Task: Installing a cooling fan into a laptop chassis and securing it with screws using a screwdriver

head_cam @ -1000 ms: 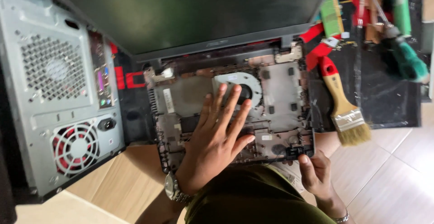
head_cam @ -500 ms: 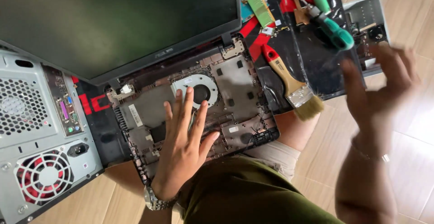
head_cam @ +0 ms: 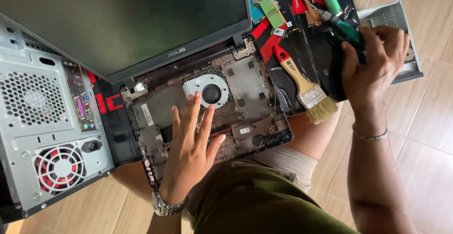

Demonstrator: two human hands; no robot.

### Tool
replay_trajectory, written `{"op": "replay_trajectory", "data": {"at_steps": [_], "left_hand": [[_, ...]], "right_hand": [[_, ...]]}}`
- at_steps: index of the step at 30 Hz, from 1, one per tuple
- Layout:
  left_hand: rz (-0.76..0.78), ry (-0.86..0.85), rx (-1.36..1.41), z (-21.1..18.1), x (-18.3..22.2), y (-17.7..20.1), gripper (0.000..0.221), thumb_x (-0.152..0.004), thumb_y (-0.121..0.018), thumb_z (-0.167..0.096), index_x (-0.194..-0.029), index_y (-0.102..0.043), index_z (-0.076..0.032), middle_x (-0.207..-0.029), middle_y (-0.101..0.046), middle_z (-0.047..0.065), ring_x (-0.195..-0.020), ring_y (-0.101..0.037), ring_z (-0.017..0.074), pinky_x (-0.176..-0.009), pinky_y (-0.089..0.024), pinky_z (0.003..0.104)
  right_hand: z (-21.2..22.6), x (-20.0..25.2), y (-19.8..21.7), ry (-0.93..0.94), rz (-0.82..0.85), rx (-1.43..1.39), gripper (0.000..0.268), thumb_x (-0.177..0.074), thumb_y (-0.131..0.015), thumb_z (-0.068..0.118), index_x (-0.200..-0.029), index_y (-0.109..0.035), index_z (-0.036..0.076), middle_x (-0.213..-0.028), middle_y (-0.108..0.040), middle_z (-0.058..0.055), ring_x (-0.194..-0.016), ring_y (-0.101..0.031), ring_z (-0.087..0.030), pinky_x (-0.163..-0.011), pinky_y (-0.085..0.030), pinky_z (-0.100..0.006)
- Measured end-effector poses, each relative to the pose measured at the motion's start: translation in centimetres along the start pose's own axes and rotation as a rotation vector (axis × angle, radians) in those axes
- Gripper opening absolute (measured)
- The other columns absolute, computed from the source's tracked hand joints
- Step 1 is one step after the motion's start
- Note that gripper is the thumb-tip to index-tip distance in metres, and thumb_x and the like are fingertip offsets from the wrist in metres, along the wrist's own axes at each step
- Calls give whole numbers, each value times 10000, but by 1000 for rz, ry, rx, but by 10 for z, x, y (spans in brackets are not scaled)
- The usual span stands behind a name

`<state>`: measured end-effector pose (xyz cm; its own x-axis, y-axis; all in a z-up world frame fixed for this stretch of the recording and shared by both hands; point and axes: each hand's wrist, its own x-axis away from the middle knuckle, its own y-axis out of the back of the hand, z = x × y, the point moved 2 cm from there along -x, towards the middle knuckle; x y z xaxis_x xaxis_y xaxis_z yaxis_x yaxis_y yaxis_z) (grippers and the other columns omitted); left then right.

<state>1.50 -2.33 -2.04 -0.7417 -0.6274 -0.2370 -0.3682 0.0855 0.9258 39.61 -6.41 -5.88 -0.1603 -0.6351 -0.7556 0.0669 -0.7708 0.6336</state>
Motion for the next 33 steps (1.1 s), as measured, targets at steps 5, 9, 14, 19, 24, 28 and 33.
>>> {"op": "replay_trajectory", "data": {"at_steps": [5, 9, 14, 19, 24, 28, 33], "left_hand": [[-8, 18, -20, 3, 2, -8, 697, -1073, -624, -324, -1601, -282, -25, -1678, -208, 283, -1565, -320, 438, -1254, -301, 713], [2, 15, -68, 3, 2, -11, 733, -1073, -630, -347, -1610, -256, -15, -1682, -224, 258, -1572, -310, 420, -1269, -297, 690], [29, 32, -71, 3, 3, -16, 742, -1060, -629, -373, -1590, -289, 19, -1676, -246, 239, -1568, -294, 414, -1285, -261, 663], [29, 51, -72, -1, 0, -16, 742, -1064, -605, -391, -1584, -291, 33, -1669, -257, 249, -1570, -265, 427, -1288, -283, 632], [-77, 46, -114, -6, -13, -10, 565, -1013, -703, -334, -1382, -550, 66, -1491, -510, 303, -1401, -508, 468, -1197, -374, 655], [-132, 36, -216, -8, -31, -5, 385, -1005, -713, -317, -1128, -699, 48, -1264, -676, 299, -1195, -661, 431, -1131, -469, 592], [-185, 58, -285, -4, -44, -10, 231, -1016, -726, -220, -1013, -646, -3, -1055, -662, 179, -1016, -651, 294, -997, -543, 453]], "right_hand": [[-2, 3, 8, -25, -64, -198, 246, -1160, -657, 95, -1202, -657, -148, -1109, -517, -245, -935, -533, -355, -762, -456, -447], [15, 0, 24, -215, -142, -723, 277, -1182, -545, 171, -1340, -472, -45, -1324, -478, -200, -1347, -443, -357, -1231, -389, -497], [-29, 52, 24, -697, -250, -1232, 221, -1181, -589, 237, -1371, -499, 169, -1513, -578, -257, -1138, -651, -340, -879, -595, -344], [-38, 52, 20, -1015, -445, -1633, 340, -1074, -687, 337, -1360, -659, 154, -1322, -706, -171, -890, -700, -172, -844, -651, -248], [-20, 29, 6, -854, -219, -1532, 263, -1158, -650, 83, -1394, -544, 127, -1171, -690, -98, -957, -696, -155, -949, -646, -256], [3, 14, -4, -574, -161, -1138, 202, -1215, -578, 150, -1347, -429, 115, -1136, -606, -204, -845, -609, -251, -705, -542, -314], [34, -2, -1, -366, -52, -1024, 233, -1228, -468, 82, -1339, -269, 125, -1255, -566, -382, -844, -625, -413, -733, -579, -444]]}}
